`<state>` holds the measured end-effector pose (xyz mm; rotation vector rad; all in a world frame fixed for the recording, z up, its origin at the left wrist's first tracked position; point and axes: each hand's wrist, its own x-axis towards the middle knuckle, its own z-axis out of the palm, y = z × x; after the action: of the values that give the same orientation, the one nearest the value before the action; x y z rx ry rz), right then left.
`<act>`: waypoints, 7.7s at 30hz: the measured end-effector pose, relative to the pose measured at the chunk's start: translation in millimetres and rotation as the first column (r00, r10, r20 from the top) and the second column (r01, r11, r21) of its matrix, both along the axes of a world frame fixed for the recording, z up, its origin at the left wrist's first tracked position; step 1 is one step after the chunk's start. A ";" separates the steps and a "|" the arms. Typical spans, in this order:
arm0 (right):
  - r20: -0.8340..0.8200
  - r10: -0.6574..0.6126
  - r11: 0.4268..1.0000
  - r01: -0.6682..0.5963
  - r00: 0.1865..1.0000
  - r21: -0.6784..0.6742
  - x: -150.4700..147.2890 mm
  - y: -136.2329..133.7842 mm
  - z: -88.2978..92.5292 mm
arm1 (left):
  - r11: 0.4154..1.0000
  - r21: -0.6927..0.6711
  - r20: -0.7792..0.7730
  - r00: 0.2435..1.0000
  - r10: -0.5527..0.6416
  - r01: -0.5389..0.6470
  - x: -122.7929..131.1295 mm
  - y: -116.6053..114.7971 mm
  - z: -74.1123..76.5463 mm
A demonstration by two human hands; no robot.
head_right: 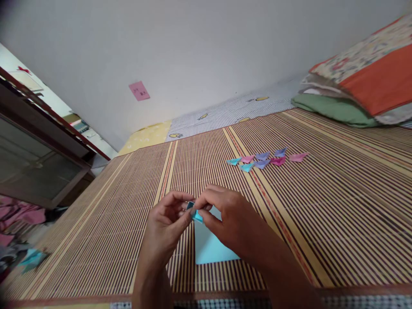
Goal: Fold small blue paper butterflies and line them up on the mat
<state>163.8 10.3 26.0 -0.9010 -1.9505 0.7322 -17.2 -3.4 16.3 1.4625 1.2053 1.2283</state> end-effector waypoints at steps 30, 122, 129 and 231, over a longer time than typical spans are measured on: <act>0.165 -0.205 0.978 0.194 0.965 0.080 -10.5 0.2 -5.0 | 0.984 0.123 -0.225 0.962 0.158 -0.133 24.3 -3.1 -2.3; 0.059 -0.207 0.974 0.211 0.977 -0.077 1.9 6.0 -4.1 | 0.904 0.427 -0.522 0.806 0.280 -0.038 23.7 2.2 -5.8; 0.113 -0.332 0.937 0.341 0.937 -0.075 -6.5 7.0 -10.3 | 0.877 0.479 -0.533 0.784 0.318 -0.030 26.4 3.4 -7.7; 0.014 -0.229 0.963 0.229 0.973 -0.140 9.1 26.7 -27.1 | 0.976 -0.216 0.224 0.972 0.071 -0.022 10.0 23.8 -26.2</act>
<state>172.9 37.0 -1.1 -1.1887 -1.7709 0.7397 -7.1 20.4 -10.0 1.1080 1.1771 1.2230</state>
